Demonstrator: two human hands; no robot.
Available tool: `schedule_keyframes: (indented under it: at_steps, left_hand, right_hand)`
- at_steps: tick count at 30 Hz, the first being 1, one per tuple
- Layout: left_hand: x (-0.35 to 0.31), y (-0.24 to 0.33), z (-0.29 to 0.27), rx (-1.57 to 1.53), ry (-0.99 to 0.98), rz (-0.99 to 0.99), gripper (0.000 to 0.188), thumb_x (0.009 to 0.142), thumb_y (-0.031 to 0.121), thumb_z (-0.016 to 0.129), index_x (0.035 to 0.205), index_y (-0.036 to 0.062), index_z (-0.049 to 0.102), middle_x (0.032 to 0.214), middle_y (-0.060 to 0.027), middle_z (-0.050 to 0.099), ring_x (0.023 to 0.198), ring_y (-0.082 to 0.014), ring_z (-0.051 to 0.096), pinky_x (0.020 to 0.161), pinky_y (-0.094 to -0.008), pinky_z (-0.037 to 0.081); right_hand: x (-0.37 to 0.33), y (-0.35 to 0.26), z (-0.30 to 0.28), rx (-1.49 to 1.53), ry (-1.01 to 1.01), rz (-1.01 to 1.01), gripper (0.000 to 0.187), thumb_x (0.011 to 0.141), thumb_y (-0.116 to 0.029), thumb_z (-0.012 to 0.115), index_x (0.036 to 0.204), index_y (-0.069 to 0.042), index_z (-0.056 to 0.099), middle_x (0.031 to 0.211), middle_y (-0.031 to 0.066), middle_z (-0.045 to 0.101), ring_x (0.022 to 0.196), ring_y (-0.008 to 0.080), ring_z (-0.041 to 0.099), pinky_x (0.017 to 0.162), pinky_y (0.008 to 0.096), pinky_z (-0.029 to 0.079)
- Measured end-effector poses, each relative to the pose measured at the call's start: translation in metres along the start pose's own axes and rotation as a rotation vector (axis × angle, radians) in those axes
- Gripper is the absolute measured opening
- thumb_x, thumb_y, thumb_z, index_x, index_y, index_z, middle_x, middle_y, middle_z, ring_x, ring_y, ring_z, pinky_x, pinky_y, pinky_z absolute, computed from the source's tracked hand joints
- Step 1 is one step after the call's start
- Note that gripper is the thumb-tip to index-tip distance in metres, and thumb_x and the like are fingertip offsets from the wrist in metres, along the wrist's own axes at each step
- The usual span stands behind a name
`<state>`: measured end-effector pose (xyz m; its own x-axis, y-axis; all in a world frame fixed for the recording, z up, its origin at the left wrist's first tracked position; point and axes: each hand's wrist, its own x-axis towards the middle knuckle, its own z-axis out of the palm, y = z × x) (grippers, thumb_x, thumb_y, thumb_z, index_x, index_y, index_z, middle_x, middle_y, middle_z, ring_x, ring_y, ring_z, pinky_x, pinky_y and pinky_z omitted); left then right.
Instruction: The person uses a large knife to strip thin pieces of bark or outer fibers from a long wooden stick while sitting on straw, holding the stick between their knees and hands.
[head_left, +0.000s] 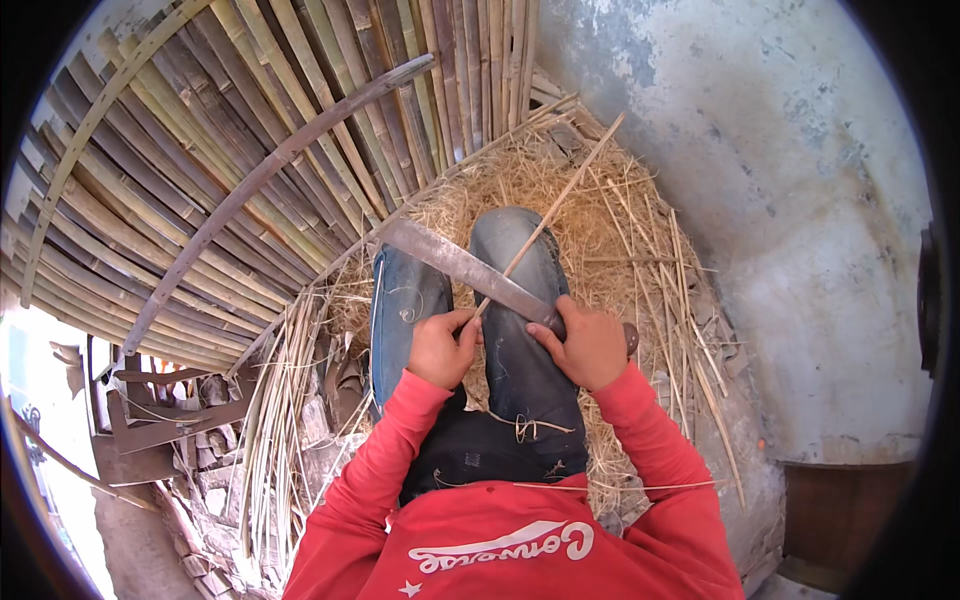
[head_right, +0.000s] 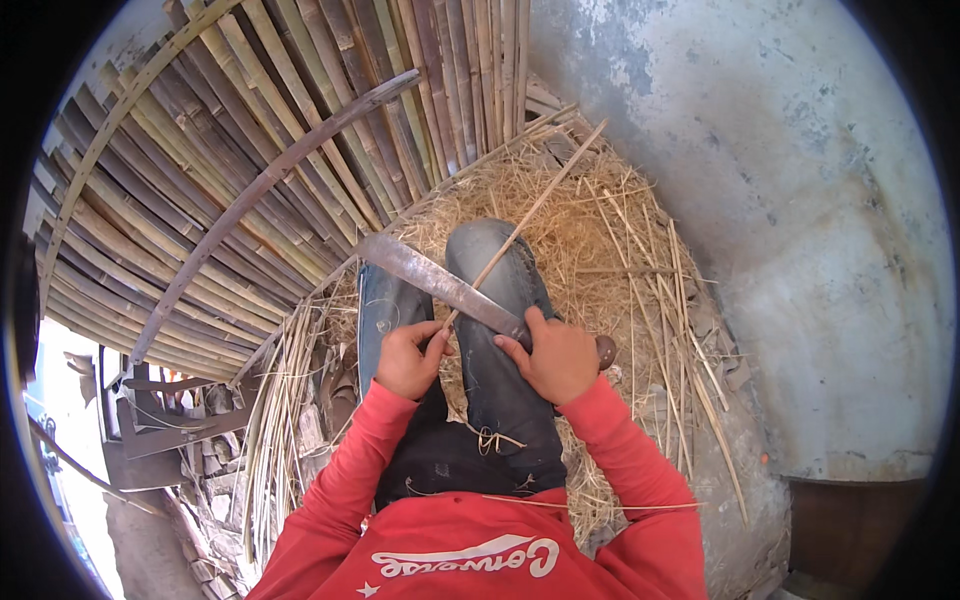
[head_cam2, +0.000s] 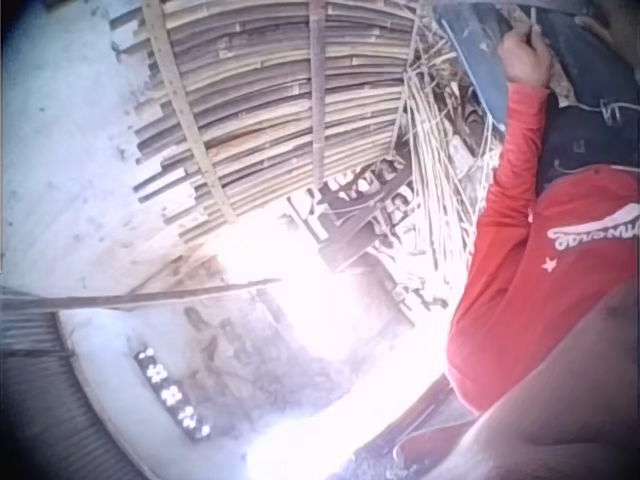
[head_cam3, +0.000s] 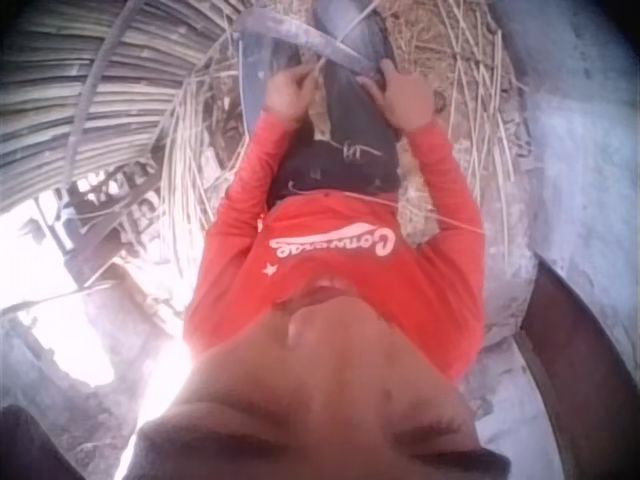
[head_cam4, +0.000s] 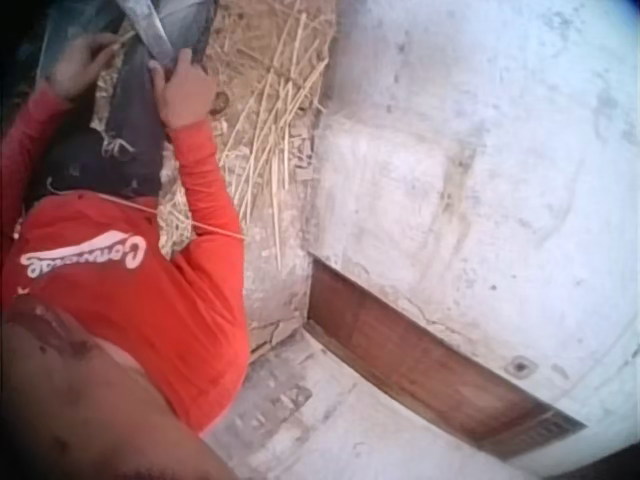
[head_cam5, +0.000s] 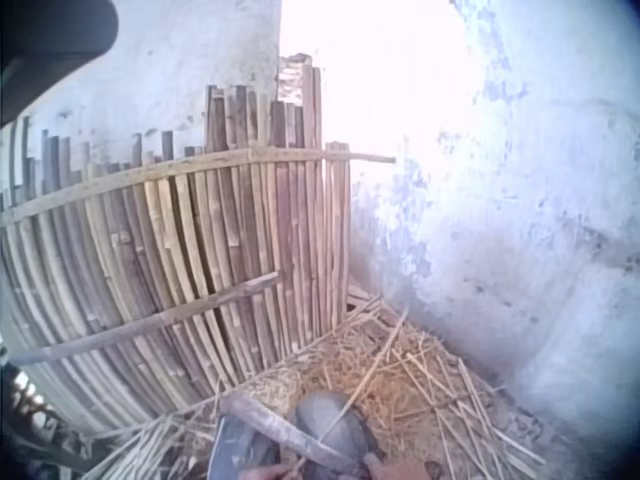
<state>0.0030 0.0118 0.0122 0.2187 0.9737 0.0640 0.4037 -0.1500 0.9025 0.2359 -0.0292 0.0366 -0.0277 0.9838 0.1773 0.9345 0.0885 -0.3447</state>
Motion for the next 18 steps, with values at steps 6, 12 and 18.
schedule_keyframes:
  at_steps: [6,12,18]
  left_hand:
    - [-0.008,-0.004,-0.002,0.178,0.038,0.154,0.015,0.096,0.007,0.07,0.102,-0.0051,0.075,0.079,-0.0175,0.076,0.069,-0.0238,0.077,0.064,-0.0336,0.056]
    - [-0.073,-0.037,-0.035,0.123,0.14,0.152,0.014,0.093,0.001,0.072,0.105,-0.0051,0.077,0.078,-0.0183,0.075,0.068,-0.0224,0.077,0.061,-0.0314,0.057]
    - [-0.114,-0.035,-0.077,0.24,0.123,0.141,0.014,0.094,0.002,0.071,0.105,-0.0042,0.076,0.074,-0.0157,0.073,0.065,-0.0241,0.075,0.06,-0.0305,0.055]
  right_hand:
    - [0.001,-0.006,0.001,0.02,-0.094,-0.003,0.056,0.097,-0.064,0.061,0.093,-0.008,0.063,0.063,0.0184,0.066,0.062,0.0432,0.069,0.058,0.0529,0.054]
    - [0.009,0.006,0.007,0.062,-0.091,0.118,0.053,0.096,-0.062,0.064,0.091,-0.01,0.063,0.064,0.0192,0.065,0.065,0.0438,0.068,0.058,0.0529,0.054]
    - [0.012,0.015,0.013,0.01,-0.043,0.033,0.059,0.093,-0.071,0.062,0.091,-0.012,0.064,0.066,0.0164,0.067,0.063,0.0405,0.07,0.057,0.0529,0.055]
